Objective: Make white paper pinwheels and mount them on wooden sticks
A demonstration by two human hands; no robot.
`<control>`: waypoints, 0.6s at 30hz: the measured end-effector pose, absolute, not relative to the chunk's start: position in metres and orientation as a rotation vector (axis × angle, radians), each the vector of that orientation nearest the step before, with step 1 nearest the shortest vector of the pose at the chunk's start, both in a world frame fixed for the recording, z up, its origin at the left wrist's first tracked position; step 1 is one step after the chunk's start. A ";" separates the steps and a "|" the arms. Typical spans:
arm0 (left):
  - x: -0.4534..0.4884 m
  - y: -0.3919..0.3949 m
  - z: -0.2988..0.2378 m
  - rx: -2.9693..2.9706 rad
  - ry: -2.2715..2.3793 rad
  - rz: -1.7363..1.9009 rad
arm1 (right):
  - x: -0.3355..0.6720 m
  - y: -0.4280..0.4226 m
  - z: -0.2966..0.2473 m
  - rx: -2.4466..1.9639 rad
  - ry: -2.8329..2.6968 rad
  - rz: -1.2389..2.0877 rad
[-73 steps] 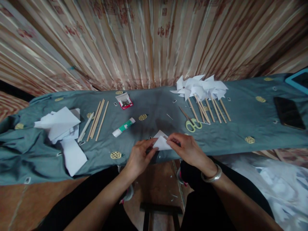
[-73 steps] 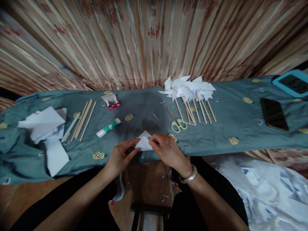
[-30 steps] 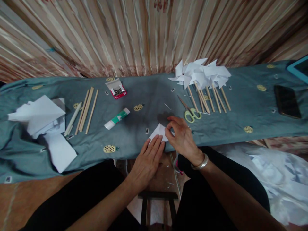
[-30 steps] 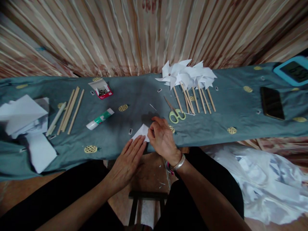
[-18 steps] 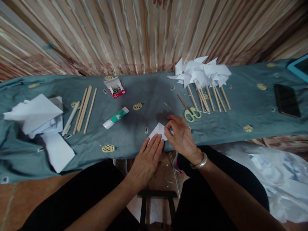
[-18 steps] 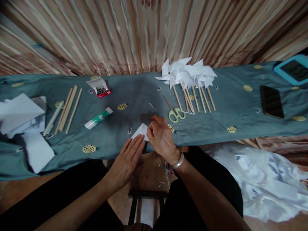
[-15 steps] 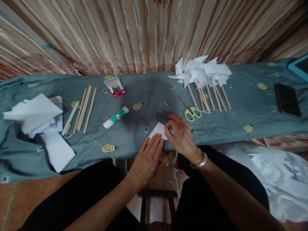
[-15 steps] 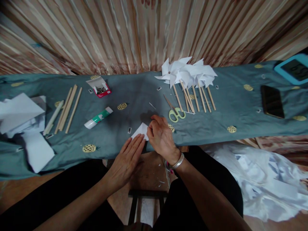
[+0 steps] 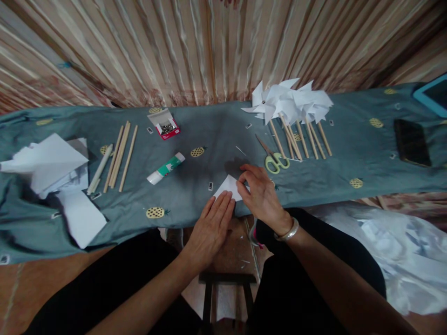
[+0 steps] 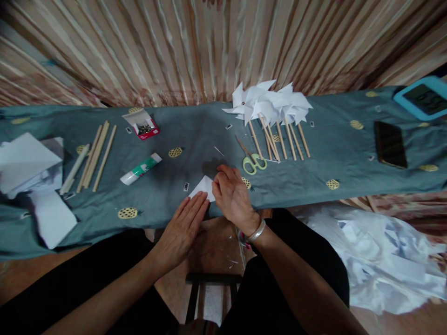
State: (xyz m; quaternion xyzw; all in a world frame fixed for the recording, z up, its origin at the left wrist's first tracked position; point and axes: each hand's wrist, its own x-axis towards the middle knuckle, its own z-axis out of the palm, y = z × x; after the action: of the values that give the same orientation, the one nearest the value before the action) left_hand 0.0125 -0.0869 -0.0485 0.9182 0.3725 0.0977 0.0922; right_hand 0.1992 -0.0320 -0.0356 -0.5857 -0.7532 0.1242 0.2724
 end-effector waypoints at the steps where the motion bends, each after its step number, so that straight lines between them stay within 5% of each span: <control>1: 0.013 -0.087 -0.048 2.739 1.109 0.277 | 0.200 -0.034 -0.036 -1.561 -2.028 0.345; 18: 0.007 -0.084 -0.057 2.858 1.096 0.266 | 0.210 -0.062 -0.052 -1.634 -1.965 0.323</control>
State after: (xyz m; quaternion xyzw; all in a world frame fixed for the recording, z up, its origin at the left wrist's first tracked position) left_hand 0.0068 -0.0840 -0.0573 0.9296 0.3565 0.0865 0.0343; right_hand 0.2104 -0.0622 -0.0521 -0.6092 -0.7324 0.1206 0.2791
